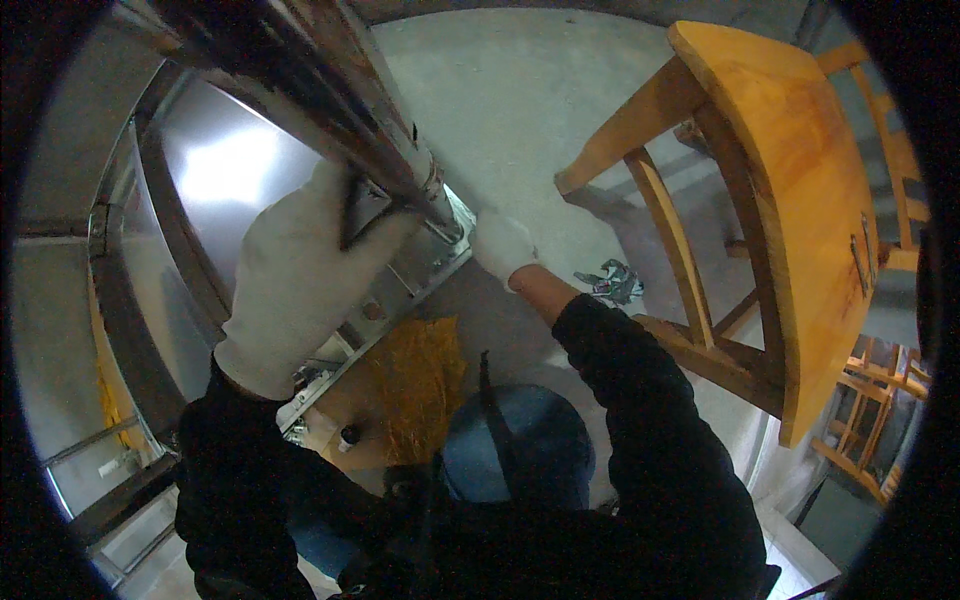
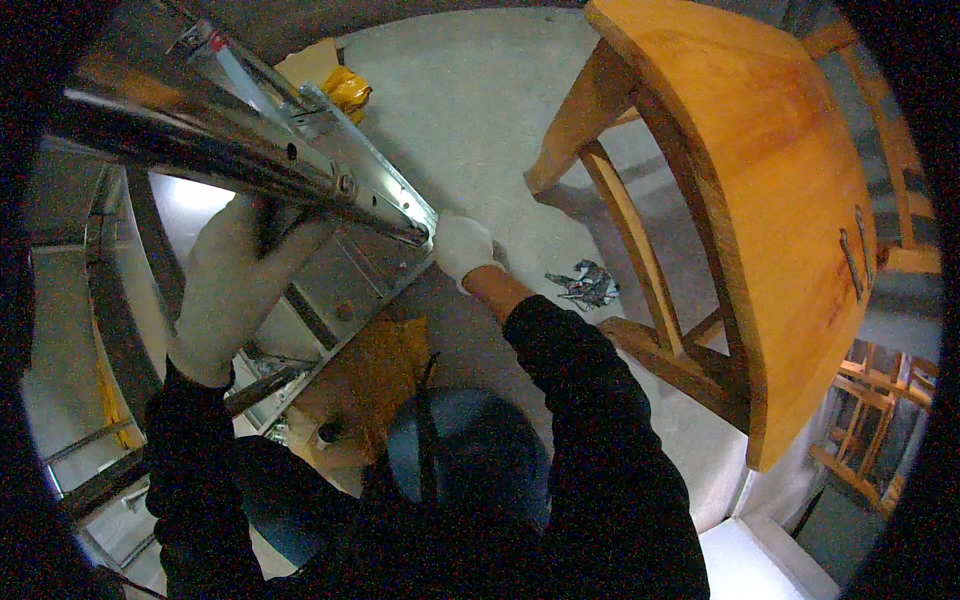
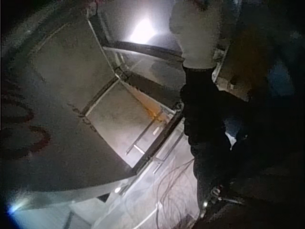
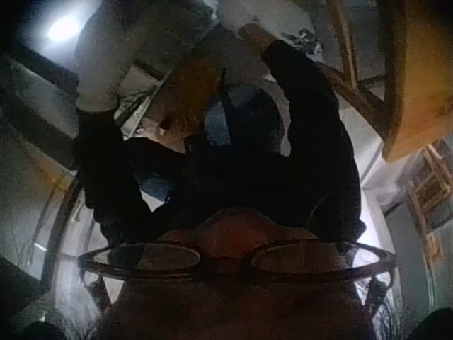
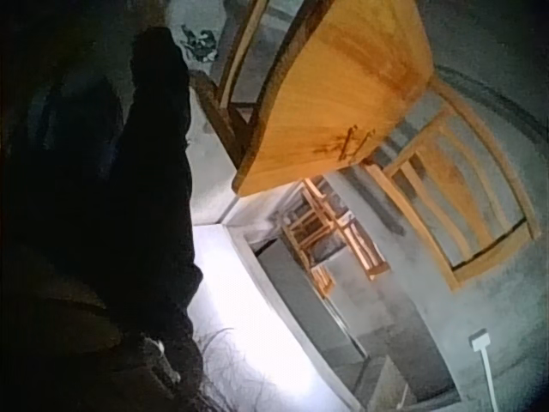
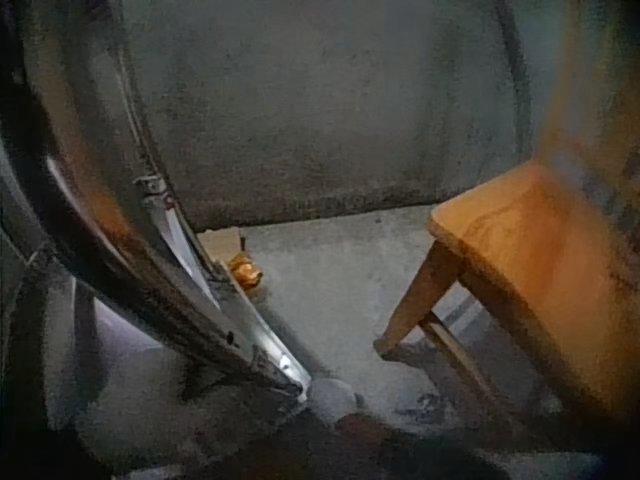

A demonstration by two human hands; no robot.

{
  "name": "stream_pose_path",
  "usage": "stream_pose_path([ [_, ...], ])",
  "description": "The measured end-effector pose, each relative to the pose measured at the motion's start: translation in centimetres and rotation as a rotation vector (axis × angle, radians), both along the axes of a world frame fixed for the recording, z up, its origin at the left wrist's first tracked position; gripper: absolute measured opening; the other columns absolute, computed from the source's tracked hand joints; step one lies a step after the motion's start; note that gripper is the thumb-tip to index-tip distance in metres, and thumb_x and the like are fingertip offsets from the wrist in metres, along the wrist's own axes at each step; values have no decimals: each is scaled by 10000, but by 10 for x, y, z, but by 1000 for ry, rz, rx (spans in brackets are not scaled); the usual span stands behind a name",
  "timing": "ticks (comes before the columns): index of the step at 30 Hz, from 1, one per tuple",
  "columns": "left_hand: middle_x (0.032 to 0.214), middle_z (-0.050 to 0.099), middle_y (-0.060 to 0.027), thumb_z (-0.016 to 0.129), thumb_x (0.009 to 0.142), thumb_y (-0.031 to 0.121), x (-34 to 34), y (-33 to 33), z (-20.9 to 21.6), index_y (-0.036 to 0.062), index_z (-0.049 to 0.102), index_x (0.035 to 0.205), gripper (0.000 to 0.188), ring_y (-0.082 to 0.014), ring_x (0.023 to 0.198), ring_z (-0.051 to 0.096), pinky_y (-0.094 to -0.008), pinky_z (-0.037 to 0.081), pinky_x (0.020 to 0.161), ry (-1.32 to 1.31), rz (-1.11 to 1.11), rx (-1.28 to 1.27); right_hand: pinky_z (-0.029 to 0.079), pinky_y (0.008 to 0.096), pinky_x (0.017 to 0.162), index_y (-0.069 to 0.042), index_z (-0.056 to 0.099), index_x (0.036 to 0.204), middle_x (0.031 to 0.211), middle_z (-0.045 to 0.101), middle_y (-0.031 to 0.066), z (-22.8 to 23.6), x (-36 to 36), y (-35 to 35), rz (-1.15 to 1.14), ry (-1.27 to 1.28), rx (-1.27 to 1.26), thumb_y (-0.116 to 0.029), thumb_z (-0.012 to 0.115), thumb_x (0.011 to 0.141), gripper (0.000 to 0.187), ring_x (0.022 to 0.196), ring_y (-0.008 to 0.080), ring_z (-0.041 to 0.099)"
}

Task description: The person is assembling a metal frame structure, likely a ladder or shelving unit. They are kneeling on the floor, using a wrench to tighten bolts and nuts at the joints of the frame.

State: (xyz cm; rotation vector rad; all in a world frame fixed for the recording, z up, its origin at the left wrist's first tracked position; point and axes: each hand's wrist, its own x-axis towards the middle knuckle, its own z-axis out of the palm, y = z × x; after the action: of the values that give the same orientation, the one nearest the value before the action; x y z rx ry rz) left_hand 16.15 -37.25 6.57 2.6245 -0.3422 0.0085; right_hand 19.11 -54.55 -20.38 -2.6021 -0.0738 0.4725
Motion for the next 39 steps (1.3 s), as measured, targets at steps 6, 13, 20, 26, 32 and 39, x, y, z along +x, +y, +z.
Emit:
stream_pose_path([
  [6,870,656,-193,652,853,308,-1,-2,4,73,534,1130,382,-387,838,642,-460,492,710,47,29,48,500,481,765,56,606,995,940,644,276,-22,-7,6,-191,122,153,-192,538,841,301,874,403,646],
  [13,867,651,-197,667,841,309,2,1,3,74,537,1138,401,-396,830,634,-462,485,716,94,26,42,482,403,769,82,588,1033,919,648,234,-31,-32,57,-982,125,621,-221,546,868,347,883,337,638],
  [20,937,653,-190,684,825,263,2,10,-4,35,602,1100,367,-343,868,637,-410,488,766,115,26,-31,473,408,813,37,588,1097,998,642,220,-25,-19,14,-536,107,650,-248,534,885,359,954,337,623],
  [26,934,665,-154,702,812,217,-2,8,-6,37,649,1044,299,-284,846,642,-368,483,765,152,99,-104,491,480,795,-149,651,1117,1010,665,168,1,41,-32,224,-157,326,-253,515,898,278,957,374,627],
  [32,887,661,-126,706,809,183,-3,9,-7,38,661,1022,262,-228,788,637,-330,491,725,234,117,-71,509,456,761,-144,682,1067,980,671,154,-10,81,-10,440,-134,139,-216,517,874,264,898,341,649],
  [39,874,675,-97,700,834,174,-6,4,0,30,667,1017,235,-189,739,640,-315,509,686,269,152,-89,521,453,697,-124,682,943,840,663,139,-22,101,-2,671,-311,45,-162,542,827,185,832,338,668],
])
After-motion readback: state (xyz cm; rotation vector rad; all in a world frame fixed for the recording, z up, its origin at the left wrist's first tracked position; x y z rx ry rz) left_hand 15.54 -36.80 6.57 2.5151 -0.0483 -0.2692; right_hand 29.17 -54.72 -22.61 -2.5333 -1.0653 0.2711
